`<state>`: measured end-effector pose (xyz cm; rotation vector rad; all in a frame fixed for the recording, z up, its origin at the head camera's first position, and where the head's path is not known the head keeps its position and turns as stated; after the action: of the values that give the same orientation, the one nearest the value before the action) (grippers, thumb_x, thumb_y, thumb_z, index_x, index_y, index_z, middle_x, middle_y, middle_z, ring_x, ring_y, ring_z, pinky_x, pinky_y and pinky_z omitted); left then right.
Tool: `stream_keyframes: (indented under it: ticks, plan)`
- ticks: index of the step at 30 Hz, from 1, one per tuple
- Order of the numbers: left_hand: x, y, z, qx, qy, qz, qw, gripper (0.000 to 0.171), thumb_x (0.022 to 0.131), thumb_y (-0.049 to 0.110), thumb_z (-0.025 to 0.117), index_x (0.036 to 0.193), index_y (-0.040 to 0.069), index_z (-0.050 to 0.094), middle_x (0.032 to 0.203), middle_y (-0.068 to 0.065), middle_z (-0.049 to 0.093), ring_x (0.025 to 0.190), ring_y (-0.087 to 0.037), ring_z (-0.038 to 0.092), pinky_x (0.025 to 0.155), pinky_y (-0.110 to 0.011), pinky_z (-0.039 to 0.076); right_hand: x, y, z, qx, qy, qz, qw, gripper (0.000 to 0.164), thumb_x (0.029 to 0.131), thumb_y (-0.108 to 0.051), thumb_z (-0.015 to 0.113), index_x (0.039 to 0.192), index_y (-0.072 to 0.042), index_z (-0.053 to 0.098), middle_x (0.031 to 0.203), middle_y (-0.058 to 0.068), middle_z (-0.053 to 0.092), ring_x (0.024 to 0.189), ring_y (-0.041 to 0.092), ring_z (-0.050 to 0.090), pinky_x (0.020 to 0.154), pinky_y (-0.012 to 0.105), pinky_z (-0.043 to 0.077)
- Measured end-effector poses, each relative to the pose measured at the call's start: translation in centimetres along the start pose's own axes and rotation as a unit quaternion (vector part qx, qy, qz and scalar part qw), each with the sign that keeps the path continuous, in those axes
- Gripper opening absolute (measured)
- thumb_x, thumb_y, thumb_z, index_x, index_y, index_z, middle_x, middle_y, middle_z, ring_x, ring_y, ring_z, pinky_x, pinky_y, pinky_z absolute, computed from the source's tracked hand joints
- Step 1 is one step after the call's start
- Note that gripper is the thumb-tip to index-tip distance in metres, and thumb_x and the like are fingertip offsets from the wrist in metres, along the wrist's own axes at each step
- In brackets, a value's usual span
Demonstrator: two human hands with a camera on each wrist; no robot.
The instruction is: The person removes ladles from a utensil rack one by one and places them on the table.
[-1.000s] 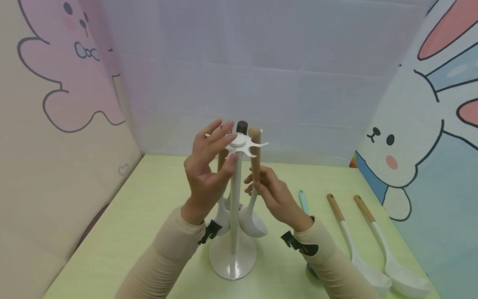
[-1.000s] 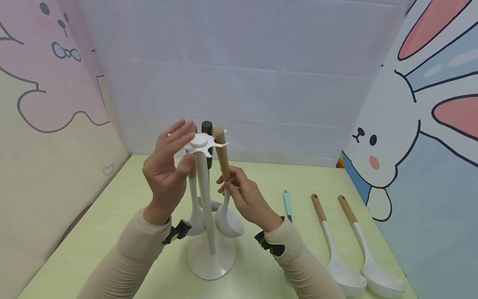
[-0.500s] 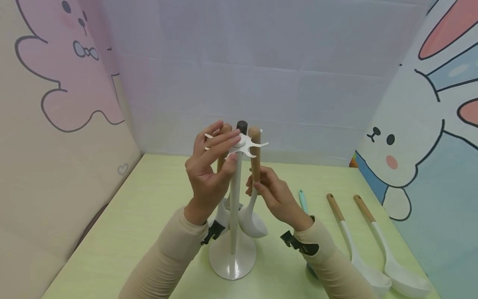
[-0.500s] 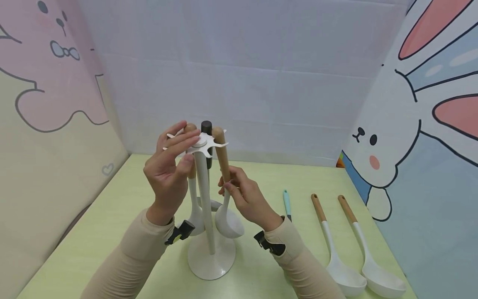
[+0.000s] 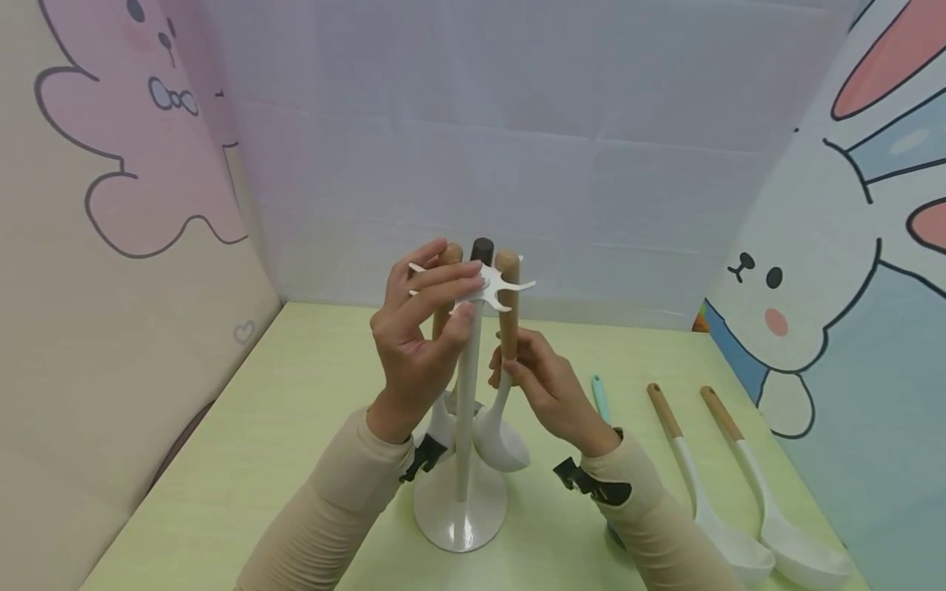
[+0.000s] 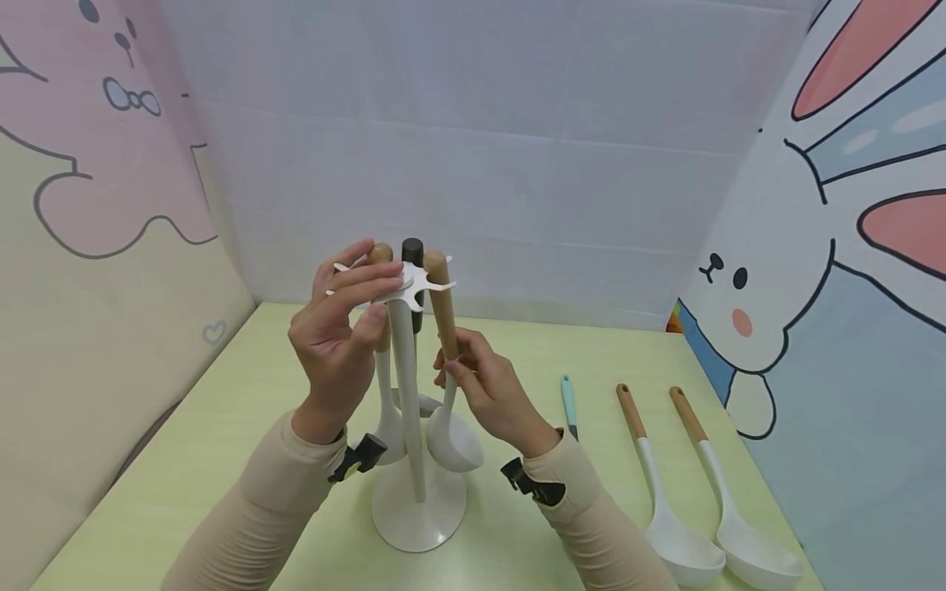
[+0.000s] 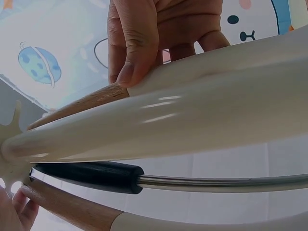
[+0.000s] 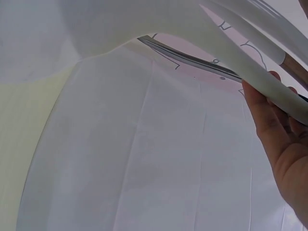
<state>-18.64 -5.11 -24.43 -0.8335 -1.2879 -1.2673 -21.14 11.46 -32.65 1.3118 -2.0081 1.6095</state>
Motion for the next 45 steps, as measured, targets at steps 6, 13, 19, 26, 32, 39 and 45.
stream_keyframes:
  ticks: [6,13,19,26,32,39,45]
  plan:
    - [0.1,0.0,0.0,0.002,-0.003,0.000,1.0000,0.026,0.090,0.017,0.059,0.090,-0.006,0.073,0.097,-0.018,0.073,0.115,-0.045,0.057,0.102,-0.054,0.039,0.0,-0.1,-0.1,0.001,0.003,-0.005,1.000,0.031,0.098,0.011,0.047,0.129,0.008,0.043,0.096,0.019,0.061,0.078,0.030,0.066,0.069,0.040,0.059]
    - [0.2,-0.2,-0.1,-0.013,-0.005,-0.010,0.9999,0.029,0.091,0.020,0.059,0.088,-0.005,0.073,0.095,-0.018,0.073,0.114,-0.046,0.056,0.102,-0.054,0.040,0.2,-0.1,-0.3,0.001,0.001,-0.008,1.000,0.031,0.099,0.010,0.047,0.130,0.007,0.043,0.096,0.019,0.061,0.079,0.029,0.066,0.069,0.039,0.059]
    - [0.2,-0.3,-0.2,-0.019,-0.008,-0.014,0.9997,0.028,0.090,0.019,0.060,0.088,-0.006,0.072,0.095,-0.018,0.073,0.115,-0.044,0.057,0.101,-0.053,0.041,0.3,-0.1,-0.6,-0.002,0.005,-0.016,1.000,0.029,0.100,0.006,0.047,0.129,0.007,0.044,0.097,0.020,0.060,0.079,0.028,0.066,0.069,0.039,0.059]
    - [0.3,-0.5,-0.3,-0.030,-0.011,-0.016,0.9993,0.024,0.088,0.014,0.058,0.087,-0.006,0.072,0.095,-0.017,0.074,0.115,-0.041,0.057,0.099,-0.052,0.043,0.3,-0.1,-0.8,-0.007,0.006,-0.020,1.000,0.027,0.101,0.004,0.048,0.128,0.007,0.044,0.097,0.019,0.060,0.079,0.026,0.066,0.069,0.038,0.059]
    - [0.4,-0.7,-0.4,-0.038,-0.016,-0.021,0.9989,0.024,0.087,0.013,0.057,0.087,-0.007,0.072,0.095,-0.018,0.074,0.116,-0.041,0.058,0.100,-0.053,0.041,0.3,0.0,-1.0,-0.013,0.006,-0.031,0.999,0.028,0.101,0.003,0.048,0.129,0.008,0.044,0.097,0.018,0.060,0.078,0.026,0.066,0.068,0.038,0.059]
    - [0.5,-0.9,-0.5,-0.040,-0.021,-0.026,0.9986,0.024,0.085,0.011,0.056,0.087,-0.007,0.071,0.095,-0.017,0.074,0.116,-0.040,0.058,0.100,-0.052,0.042,0.3,-0.1,-1.3,-0.012,0.009,-0.029,0.999,0.029,0.100,0.006,0.048,0.128,0.008,0.044,0.096,0.018,0.060,0.078,0.025,0.066,0.067,0.037,0.059]
    - [0.6,-1.1,-0.6,-0.052,-0.024,-0.032,0.9978,0.023,0.082,0.008,0.054,0.086,-0.007,0.072,0.097,-0.010,0.075,0.116,-0.037,0.059,0.101,-0.054,0.042,0.2,0.0,-1.5,-0.011,0.012,-0.025,1.000,0.029,0.099,0.008,0.048,0.128,0.009,0.044,0.096,0.018,0.060,0.077,0.025,0.067,0.067,0.037,0.059]
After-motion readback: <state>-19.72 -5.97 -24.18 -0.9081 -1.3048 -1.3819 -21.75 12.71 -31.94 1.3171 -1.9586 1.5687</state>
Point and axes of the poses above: each hand's wrist, its own x-axis towards the middle knuckle, its own z-axis out of the palm, y = z × x, the point moved 3 cm from there along x, towards the middle knuckle
